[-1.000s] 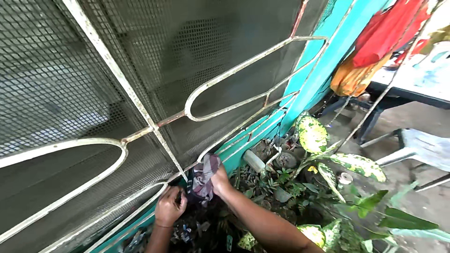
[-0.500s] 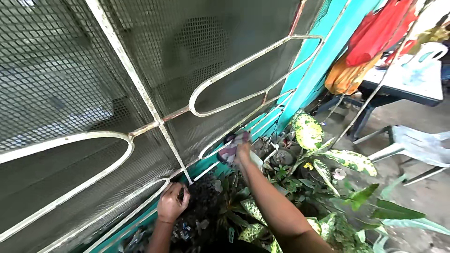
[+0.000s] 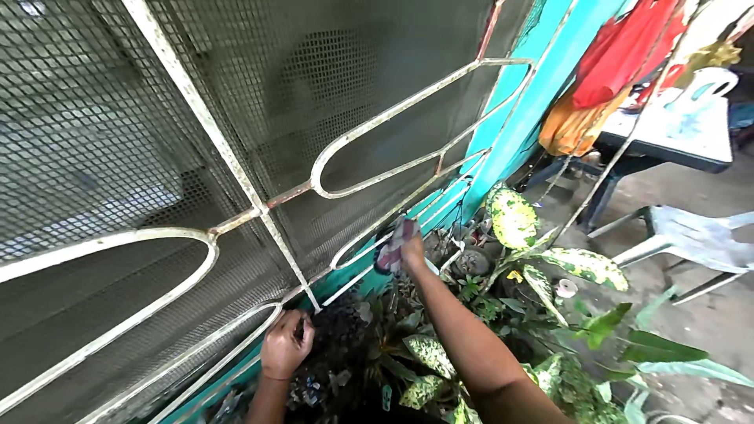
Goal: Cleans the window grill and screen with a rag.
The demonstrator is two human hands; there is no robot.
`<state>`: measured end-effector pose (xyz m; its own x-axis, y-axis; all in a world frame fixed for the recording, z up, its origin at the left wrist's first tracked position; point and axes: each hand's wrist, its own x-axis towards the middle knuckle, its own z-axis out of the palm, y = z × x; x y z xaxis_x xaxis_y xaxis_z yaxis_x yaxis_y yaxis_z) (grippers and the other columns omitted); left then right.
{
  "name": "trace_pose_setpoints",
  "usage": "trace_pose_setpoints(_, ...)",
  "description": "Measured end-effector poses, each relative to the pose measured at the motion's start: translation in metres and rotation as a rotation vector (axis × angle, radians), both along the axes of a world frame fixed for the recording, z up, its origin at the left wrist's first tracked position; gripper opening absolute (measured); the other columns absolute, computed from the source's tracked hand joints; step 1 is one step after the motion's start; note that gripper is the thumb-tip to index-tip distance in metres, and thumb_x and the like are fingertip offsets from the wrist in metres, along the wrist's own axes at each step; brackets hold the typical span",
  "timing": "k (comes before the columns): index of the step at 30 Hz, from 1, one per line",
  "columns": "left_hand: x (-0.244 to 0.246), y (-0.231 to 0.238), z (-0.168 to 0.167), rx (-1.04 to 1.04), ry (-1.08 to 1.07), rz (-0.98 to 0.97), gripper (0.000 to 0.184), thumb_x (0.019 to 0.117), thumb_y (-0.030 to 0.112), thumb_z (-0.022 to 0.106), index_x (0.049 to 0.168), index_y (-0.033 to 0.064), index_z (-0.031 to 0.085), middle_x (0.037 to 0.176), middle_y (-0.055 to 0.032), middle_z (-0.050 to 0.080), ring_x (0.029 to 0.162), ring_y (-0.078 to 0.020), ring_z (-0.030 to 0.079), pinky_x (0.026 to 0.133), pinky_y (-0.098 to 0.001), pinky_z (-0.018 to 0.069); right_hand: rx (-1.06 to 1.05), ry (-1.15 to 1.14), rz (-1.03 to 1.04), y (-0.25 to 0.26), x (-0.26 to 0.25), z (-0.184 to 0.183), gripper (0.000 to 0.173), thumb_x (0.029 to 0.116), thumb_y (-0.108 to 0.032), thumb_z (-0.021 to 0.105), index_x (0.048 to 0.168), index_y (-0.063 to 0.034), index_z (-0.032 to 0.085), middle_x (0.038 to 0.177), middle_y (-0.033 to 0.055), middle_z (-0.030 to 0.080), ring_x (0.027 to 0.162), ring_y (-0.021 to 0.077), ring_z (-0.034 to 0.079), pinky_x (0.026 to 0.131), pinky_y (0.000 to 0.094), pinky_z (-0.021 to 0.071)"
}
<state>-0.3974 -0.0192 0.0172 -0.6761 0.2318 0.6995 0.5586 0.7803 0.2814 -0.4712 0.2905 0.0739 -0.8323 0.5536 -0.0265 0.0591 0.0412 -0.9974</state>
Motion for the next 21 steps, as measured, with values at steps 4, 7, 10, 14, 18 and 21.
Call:
trace_pose_setpoints(4, 0.001, 0.0, 0.002, 0.0, -0.014, -0.003, 0.036, 0.0897, 0.027, 0.05, 0.078, 0.003, 0.073, 0.073, -0.0117, 0.072, 0.069, -0.0265, 0.072, 0.066, -0.0397, 0.0593, -0.175, -0.004, -0.135, 0.02, -0.017, -0.006, 0.027, 0.1052, -0.003, 0.049, 0.13, 0.0058, 0.053, 0.109, 0.0202, 0.062, 0.092, 0.0233, 0.064, 0.082, 0.0424, 0.0561)
trace_pose_setpoints(7, 0.0, 0.001, 0.0, -0.002, -0.004, -0.007, 0.036, 0.0902, 0.029, 0.05, 0.077, 0.004, 0.073, 0.071, -0.0106, 0.071, 0.068, -0.0256, 0.071, 0.066, -0.0382, 0.0586, -0.345, 0.022, -0.113, -0.01, -0.003, 0.003, 0.025, 0.1065, -0.005, 0.046, 0.13, 0.0033, 0.05, 0.102, 0.0158, 0.061, 0.084, 0.0197, 0.063, 0.073, 0.0395, 0.0567)
trace_pose_setpoints(10, 0.0, 0.001, -0.001, -0.014, 0.007, -0.014, 0.036, 0.0899, 0.029, 0.049, 0.077, 0.0045, 0.072, 0.07, -0.0103, 0.071, 0.069, -0.0261, 0.071, 0.067, -0.0383, 0.0586, -0.425, 0.003, 0.093, -0.064, 0.031, 0.013, 0.023, 0.1049, -0.004, 0.05, 0.127, 0.0024, 0.052, 0.093, 0.0104, 0.064, 0.076, 0.0146, 0.065, 0.067, 0.0328, 0.0583)
trace_pose_setpoints(14, 0.0, 0.0, 0.0, -0.013, 0.002, -0.022, 0.036, 0.0892, 0.029, 0.049, 0.077, 0.0043, 0.072, 0.072, -0.0107, 0.072, 0.07, -0.026, 0.071, 0.068, -0.0378, 0.0587, -0.473, -0.009, 0.339, -0.116, 0.067, 0.02, 0.015, 0.1045, -0.003, 0.051, 0.118, 0.0014, 0.057, 0.088, 0.0076, 0.068, 0.079, 0.0127, 0.068, 0.074, 0.03, 0.0594)
trace_pose_setpoints(18, 0.0, -0.002, -0.001, 0.003, 0.003, -0.032, 0.035, 0.0895, 0.028, 0.05, 0.079, 0.0046, 0.073, 0.071, -0.0093, 0.071, 0.068, -0.0235, 0.07, 0.068, -0.0358, 0.0585, -0.239, 0.042, 0.323, -0.087, 0.051, 0.009, 0.016, 0.1025, -0.004, 0.055, 0.112, 0.0054, 0.063, 0.087, 0.0081, 0.072, 0.079, 0.0127, 0.07, 0.076, 0.0304, 0.0603)
trace_pose_setpoints(21, -0.001, -0.002, -0.001, 0.018, 0.006, -0.043, 0.033, 0.0892, 0.028, 0.051, 0.08, 0.0045, 0.072, 0.07, -0.0088, 0.07, 0.066, -0.0219, 0.069, 0.067, -0.0343, 0.058, -0.146, 0.073, 0.159, -0.046, 0.027, 0.001, 0.02, 0.1034, -0.006, 0.055, 0.118, 0.0069, 0.06, 0.091, 0.0105, 0.071, 0.08, 0.0137, 0.071, 0.075, 0.0311, 0.0616)
